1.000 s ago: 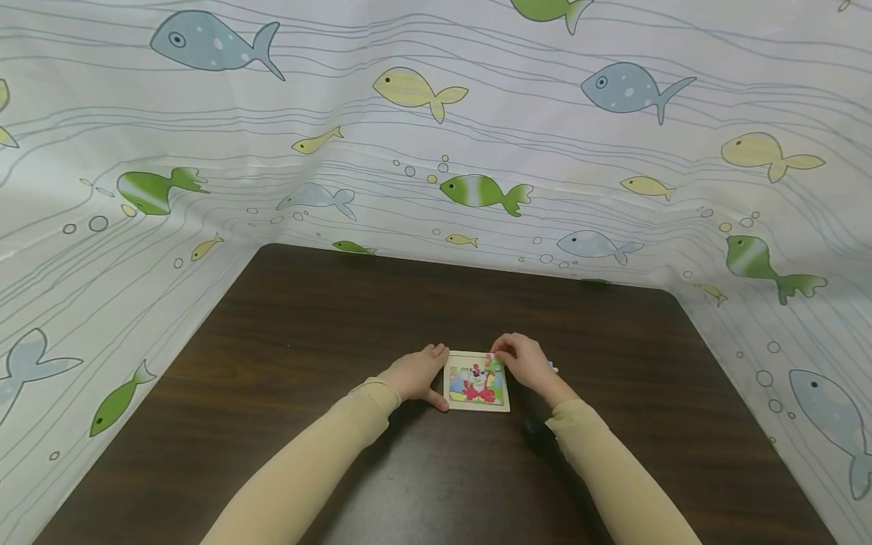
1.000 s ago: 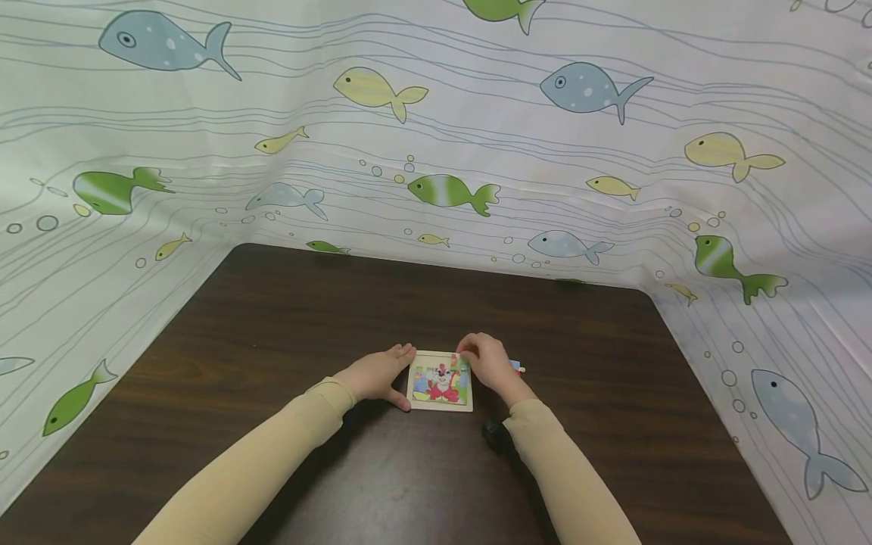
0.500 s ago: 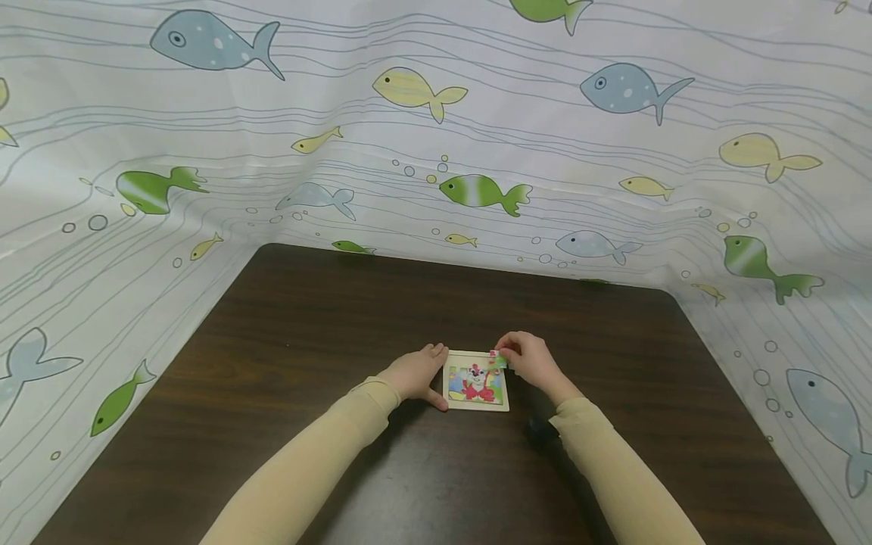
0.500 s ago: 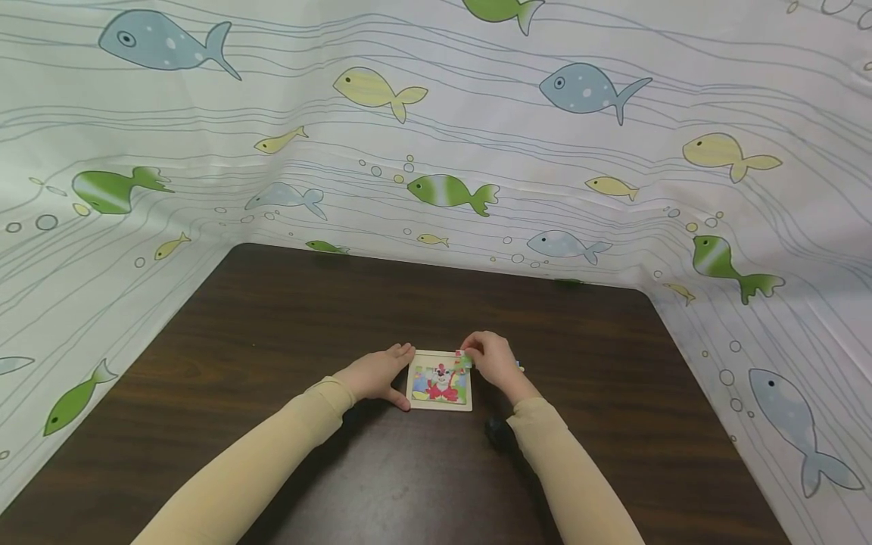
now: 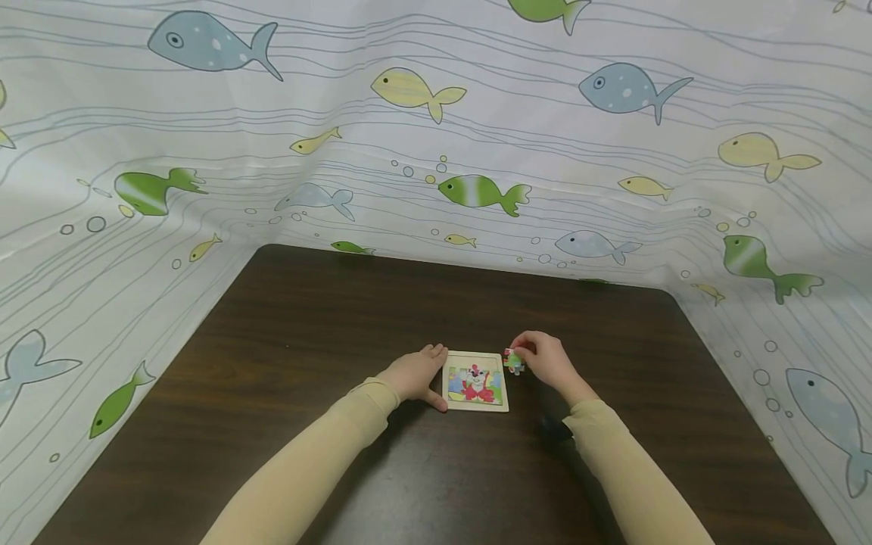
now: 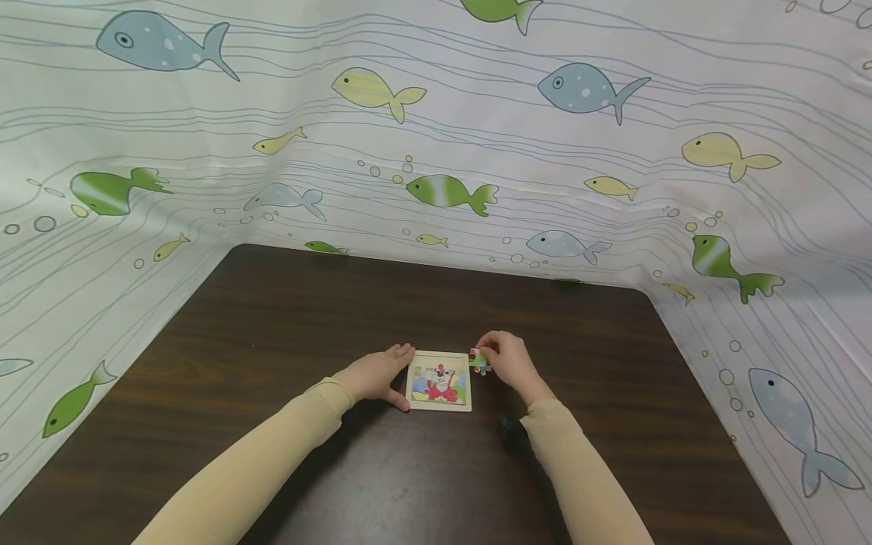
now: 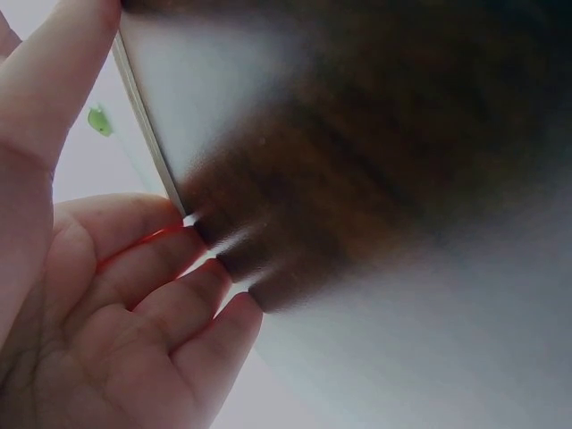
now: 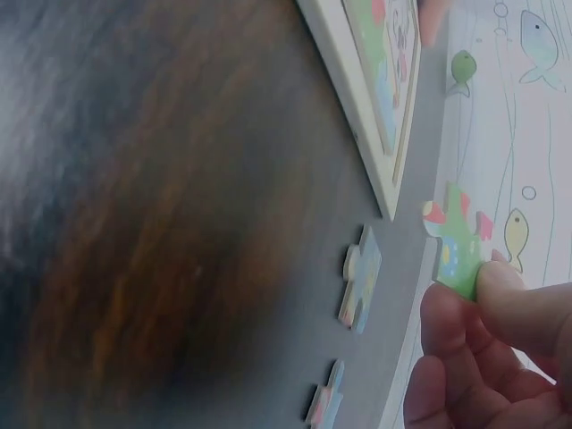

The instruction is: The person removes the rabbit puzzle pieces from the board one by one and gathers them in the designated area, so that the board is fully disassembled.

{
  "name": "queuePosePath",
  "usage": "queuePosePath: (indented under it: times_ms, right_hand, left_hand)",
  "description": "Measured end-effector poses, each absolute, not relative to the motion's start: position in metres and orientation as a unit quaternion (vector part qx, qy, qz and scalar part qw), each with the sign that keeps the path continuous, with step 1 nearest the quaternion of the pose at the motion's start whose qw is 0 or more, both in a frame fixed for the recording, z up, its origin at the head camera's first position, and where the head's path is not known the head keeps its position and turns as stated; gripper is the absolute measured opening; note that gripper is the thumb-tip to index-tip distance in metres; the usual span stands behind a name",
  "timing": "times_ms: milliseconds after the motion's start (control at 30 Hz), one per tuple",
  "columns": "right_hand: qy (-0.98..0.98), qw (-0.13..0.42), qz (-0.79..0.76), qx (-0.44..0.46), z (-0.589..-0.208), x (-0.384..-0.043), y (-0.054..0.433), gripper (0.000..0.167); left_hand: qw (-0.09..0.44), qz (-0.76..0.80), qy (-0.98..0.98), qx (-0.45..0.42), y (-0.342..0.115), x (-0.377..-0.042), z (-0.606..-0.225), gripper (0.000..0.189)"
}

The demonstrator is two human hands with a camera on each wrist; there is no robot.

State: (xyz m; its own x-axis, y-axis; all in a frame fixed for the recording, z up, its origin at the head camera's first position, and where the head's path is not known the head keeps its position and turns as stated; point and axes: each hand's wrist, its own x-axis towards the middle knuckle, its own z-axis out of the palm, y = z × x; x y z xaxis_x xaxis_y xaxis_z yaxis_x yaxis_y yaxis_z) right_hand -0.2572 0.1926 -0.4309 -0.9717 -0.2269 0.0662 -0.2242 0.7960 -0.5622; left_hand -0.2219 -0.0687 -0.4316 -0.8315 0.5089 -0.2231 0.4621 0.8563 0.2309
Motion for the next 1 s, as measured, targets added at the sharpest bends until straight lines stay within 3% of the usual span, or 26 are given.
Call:
queuePosePath:
  times_ms: [400, 1000]
  right_hand:
    - [0.945, 0.031, -0.311, -0.098, -0.431, -0.258, 0.211, 0.008]
    - [0.955, -0.003, -0.288, -0.073, -0.429, -0.255, 0.245, 0.011]
  left_hand:
    - [0.139, 0.084, 0.953, 0.254, -0.069, -0.222, -0.431, 0.105]
    - [0.139, 0.088, 0.953, 0.255, -0.069, -0.221, -0.429, 0.105]
